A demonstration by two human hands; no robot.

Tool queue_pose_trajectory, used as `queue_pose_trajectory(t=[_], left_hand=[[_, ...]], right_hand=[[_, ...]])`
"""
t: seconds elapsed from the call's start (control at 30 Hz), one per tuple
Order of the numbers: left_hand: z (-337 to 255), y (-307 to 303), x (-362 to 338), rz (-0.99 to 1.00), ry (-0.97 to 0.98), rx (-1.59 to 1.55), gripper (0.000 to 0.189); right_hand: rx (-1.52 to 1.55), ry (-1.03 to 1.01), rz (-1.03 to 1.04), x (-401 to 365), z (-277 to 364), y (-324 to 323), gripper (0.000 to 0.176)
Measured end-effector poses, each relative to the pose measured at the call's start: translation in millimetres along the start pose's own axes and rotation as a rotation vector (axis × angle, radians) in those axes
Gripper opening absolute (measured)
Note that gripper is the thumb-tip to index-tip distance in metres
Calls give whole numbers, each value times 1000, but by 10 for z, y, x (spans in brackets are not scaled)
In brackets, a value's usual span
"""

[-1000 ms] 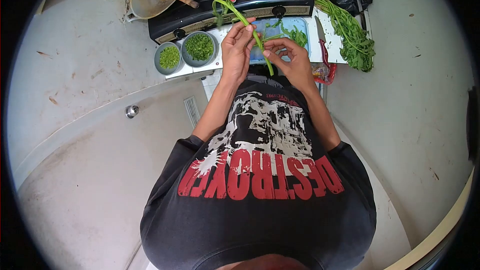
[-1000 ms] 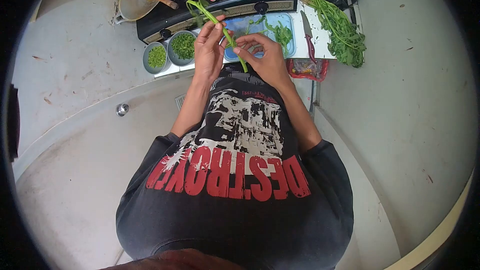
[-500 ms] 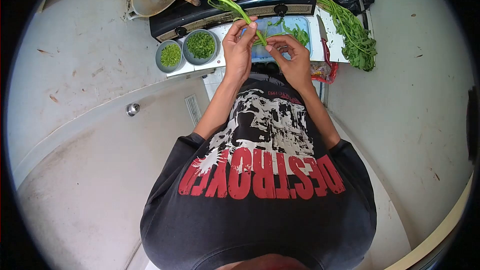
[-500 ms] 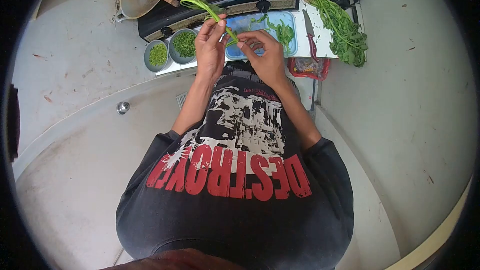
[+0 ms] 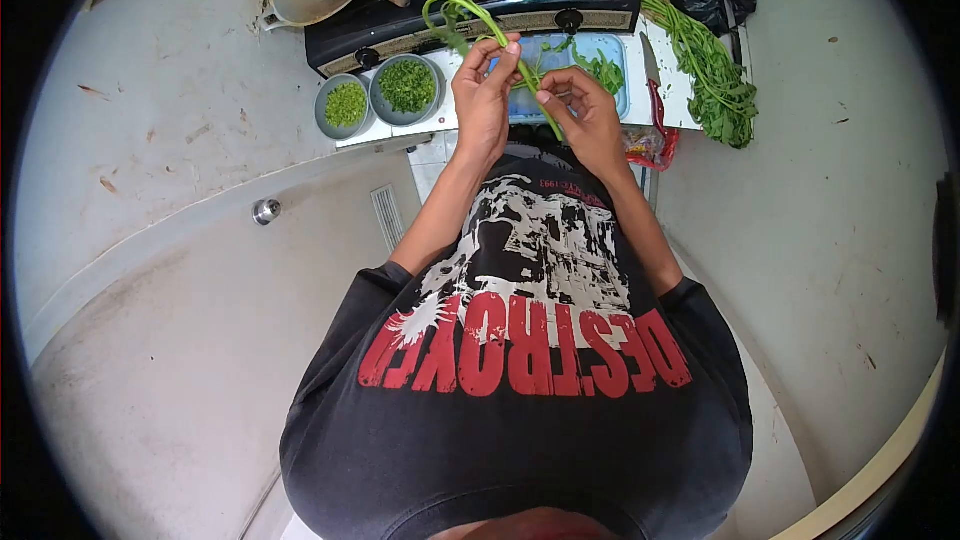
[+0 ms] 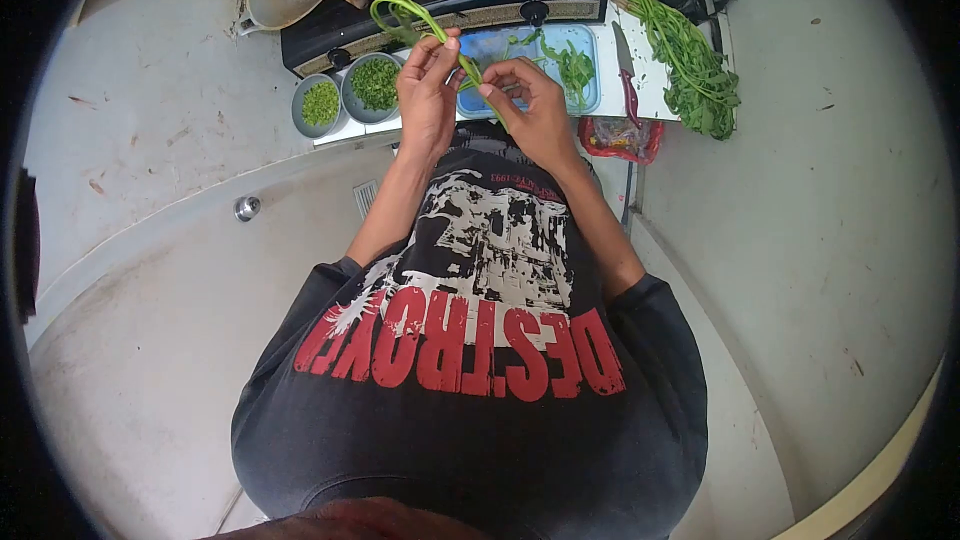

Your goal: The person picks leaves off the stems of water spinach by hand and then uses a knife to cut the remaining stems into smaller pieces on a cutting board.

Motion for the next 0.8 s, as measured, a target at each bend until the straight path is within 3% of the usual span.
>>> queue_pose_trajectory(t=[0.53,0.73,0.8], left_hand=[[121,-52,3,30,-87,-27,18],[33,-210,147,-98,-64,-74,20],[-36,-226,138,-82,-76,-66,20]], right_hand=[[90,123,153,-57,-100,44,16],[211,101,122,-64,-95,-76,16],[114,164,44,13,-238,-308,16]])
Point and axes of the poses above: each hand's wrist, its own x-axis towards the middle knuckle, its own y-axis out of the palm, z = x × y, the point moved 3 cm from there along x, towards the middle knuckle, and after that the axes turned 7 degrees about -z, right-handed, at the moved point
